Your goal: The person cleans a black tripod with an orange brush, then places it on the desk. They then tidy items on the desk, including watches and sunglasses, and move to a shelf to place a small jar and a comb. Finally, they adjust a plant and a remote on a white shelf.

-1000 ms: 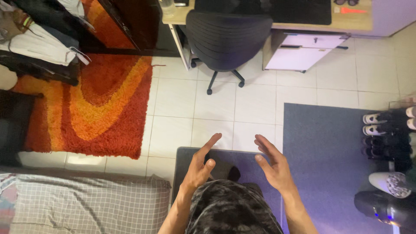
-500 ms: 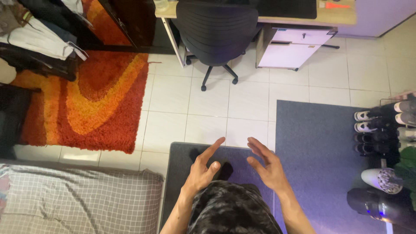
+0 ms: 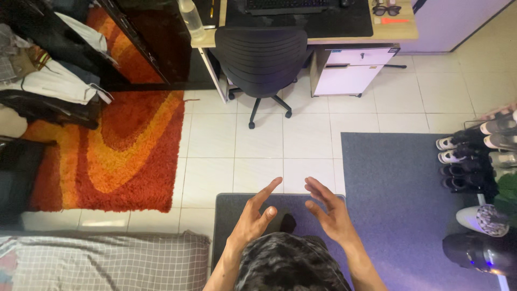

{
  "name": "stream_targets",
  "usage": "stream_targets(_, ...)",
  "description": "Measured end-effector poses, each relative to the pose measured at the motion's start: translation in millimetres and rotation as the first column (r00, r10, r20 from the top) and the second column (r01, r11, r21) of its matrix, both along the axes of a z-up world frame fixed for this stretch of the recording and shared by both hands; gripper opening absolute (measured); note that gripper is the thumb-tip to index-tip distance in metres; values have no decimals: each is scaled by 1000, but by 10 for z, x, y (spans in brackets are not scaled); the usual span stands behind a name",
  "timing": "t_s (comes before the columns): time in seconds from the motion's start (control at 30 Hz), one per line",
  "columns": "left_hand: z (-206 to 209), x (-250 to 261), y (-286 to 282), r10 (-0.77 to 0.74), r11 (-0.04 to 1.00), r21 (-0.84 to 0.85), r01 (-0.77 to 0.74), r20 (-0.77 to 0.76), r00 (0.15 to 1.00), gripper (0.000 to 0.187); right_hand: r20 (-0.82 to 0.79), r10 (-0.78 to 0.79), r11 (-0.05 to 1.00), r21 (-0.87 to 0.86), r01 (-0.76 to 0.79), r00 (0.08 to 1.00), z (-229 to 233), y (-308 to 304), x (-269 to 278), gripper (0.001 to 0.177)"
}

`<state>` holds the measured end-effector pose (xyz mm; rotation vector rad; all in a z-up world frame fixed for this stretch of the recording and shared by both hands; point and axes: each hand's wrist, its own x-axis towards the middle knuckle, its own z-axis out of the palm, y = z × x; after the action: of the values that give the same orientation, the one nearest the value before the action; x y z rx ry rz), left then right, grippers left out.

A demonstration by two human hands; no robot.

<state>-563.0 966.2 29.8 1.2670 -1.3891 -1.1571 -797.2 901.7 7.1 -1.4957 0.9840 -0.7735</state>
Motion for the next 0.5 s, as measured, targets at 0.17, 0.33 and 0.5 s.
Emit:
stream_targets(0.17, -33, 146, 72, -5, 1000, 12, 5, 8, 1000, 107, 32, -12, 1000, 5, 12, 999, -8, 114, 128, 63)
stream_targets(0.33, -99, 219, 109, -29, 999, 37, 29, -10, 1000, 110, -33, -54, 998, 14, 54, 998, -29, 218, 155, 62)
stream_targets(0.5, -84, 266, 150, -46, 998, 49, 47, -17, 999, 110, -49, -81, 996, 20, 82, 996, -84, 288, 189, 62)
